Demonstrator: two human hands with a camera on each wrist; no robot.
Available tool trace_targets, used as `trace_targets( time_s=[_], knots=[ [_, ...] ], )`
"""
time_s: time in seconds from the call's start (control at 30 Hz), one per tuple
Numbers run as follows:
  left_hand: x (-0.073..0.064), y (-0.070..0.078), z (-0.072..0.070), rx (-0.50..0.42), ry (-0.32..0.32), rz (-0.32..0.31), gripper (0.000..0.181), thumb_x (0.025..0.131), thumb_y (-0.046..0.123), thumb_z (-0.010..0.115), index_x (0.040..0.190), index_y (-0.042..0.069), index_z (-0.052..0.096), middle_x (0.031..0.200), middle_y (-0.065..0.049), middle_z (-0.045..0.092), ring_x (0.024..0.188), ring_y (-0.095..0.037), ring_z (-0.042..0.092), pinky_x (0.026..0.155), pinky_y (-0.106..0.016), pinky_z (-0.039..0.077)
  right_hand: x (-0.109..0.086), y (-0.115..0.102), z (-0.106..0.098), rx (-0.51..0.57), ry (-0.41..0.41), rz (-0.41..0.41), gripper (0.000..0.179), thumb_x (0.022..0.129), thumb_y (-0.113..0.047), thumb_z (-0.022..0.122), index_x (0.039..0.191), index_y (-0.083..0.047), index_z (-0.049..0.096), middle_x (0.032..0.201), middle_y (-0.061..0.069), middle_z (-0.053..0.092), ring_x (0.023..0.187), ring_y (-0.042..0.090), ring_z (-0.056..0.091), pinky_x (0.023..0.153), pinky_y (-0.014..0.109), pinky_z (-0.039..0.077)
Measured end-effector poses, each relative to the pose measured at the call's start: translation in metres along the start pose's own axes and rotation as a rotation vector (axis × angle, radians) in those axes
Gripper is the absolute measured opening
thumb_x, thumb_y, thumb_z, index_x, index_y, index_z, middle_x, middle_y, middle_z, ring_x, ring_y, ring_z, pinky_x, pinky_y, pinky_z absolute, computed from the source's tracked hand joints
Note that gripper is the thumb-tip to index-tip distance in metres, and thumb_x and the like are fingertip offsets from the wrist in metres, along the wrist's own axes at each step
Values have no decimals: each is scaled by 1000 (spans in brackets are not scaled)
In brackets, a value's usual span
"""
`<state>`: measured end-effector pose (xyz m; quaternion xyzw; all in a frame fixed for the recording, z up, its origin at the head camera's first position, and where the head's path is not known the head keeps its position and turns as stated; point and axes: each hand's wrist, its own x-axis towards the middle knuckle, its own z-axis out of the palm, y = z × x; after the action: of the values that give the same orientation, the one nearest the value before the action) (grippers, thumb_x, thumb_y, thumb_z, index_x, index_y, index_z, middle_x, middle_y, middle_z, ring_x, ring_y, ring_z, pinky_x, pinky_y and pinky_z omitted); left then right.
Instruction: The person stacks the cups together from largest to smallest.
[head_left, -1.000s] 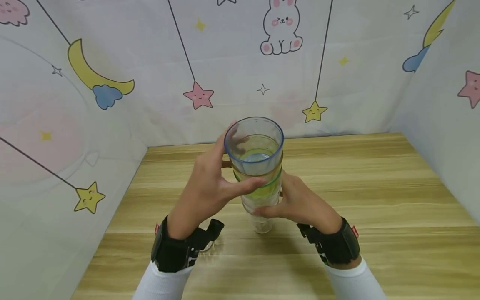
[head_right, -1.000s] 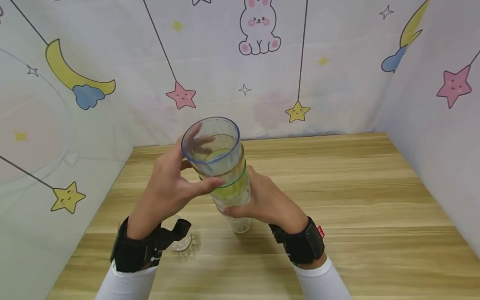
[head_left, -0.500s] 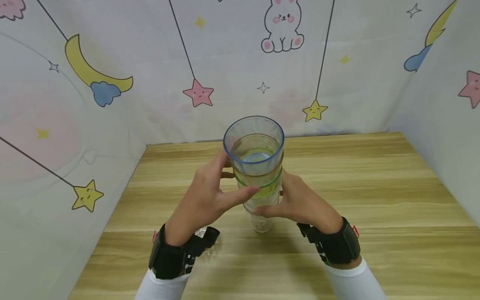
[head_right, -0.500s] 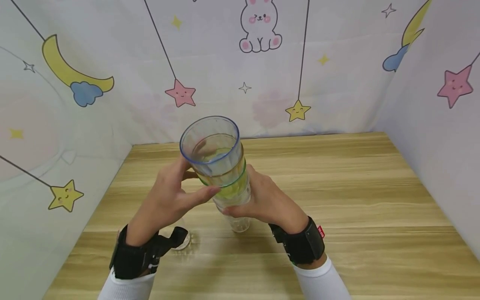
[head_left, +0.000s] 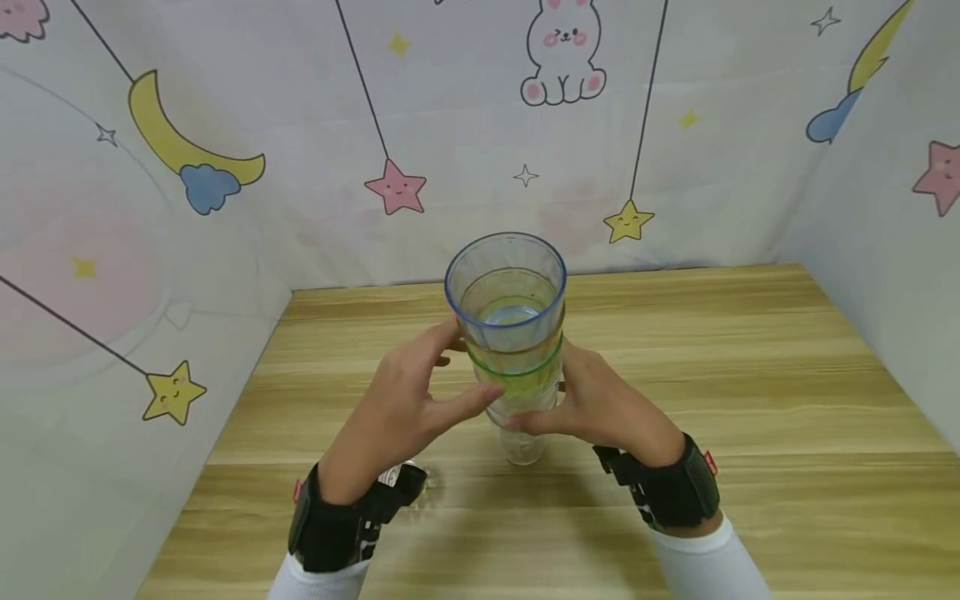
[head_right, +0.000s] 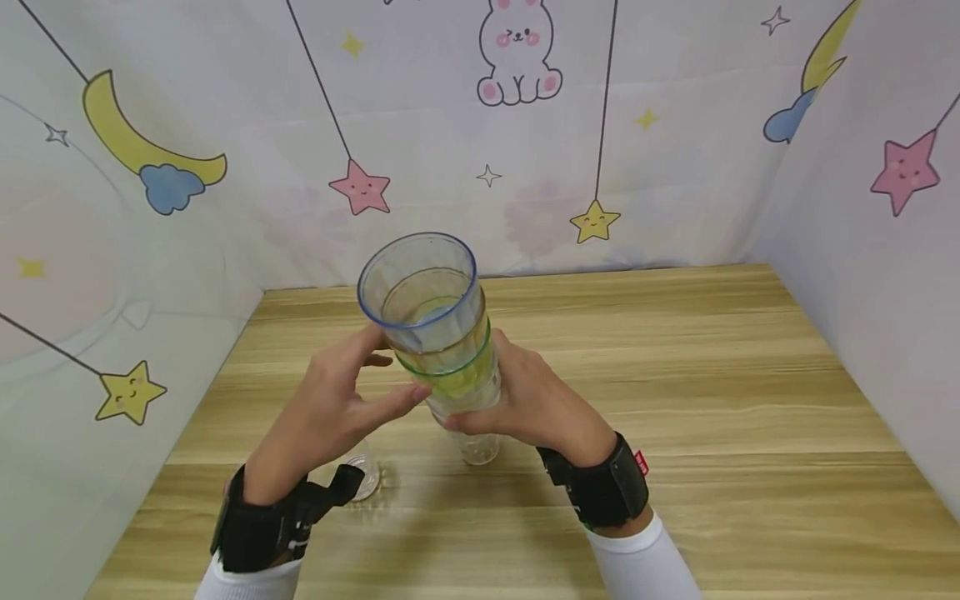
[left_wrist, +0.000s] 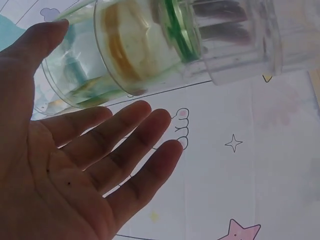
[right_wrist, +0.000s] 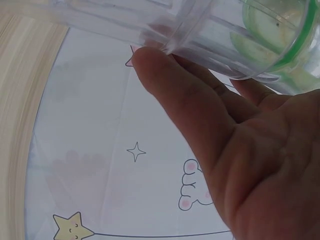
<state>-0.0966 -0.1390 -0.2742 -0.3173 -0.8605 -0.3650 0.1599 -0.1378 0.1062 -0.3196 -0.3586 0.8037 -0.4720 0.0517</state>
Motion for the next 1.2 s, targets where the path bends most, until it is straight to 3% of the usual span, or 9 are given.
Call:
trace_targets(
  time_s=[0.2, 0.43, 0.93, 1.2],
  knots=[
    [-9, -6, 2, 73, -2, 21, 62, 89, 34, 79, 141, 10, 55, 130, -1, 64, 113, -21, 62, 93, -43, 52, 0, -2, 0, -5, -4, 9, 78, 77, -35, 90, 141, -31, 45, 130, -11, 60, 116, 9, 60, 96, 40, 50],
    [-18, -11, 4, 95, -28, -16, 67, 90, 35, 78, 147, 13, 51, 135, -1, 61, 116, -22, 61, 94, -46, 52, 0, 0, 0, -8, -8, 19, 78, 78, -32, 89, 142, -29, 44, 133, -9, 59, 120, 11, 59, 97, 41, 50],
    [-36, -21, 3, 156, -67, -186, 73, 87, 46, 78, 147, 14, 52, 140, -6, 58, 129, -26, 55, 101, -51, 48, 1, -1, 0, -18, 6, 3, 82, 76, -31, 91, 143, -23, 44, 131, -4, 61, 117, 16, 61, 95, 45, 51],
    [-44, -24, 2, 201, -111, -264, 74, 87, 48, 78, 147, 13, 53, 143, -8, 56, 131, -31, 53, 102, -55, 46, 0, 0, 0, -20, 2, 27, 84, 76, -31, 91, 143, -27, 42, 132, -7, 59, 119, 13, 60, 97, 42, 50]
  ],
)
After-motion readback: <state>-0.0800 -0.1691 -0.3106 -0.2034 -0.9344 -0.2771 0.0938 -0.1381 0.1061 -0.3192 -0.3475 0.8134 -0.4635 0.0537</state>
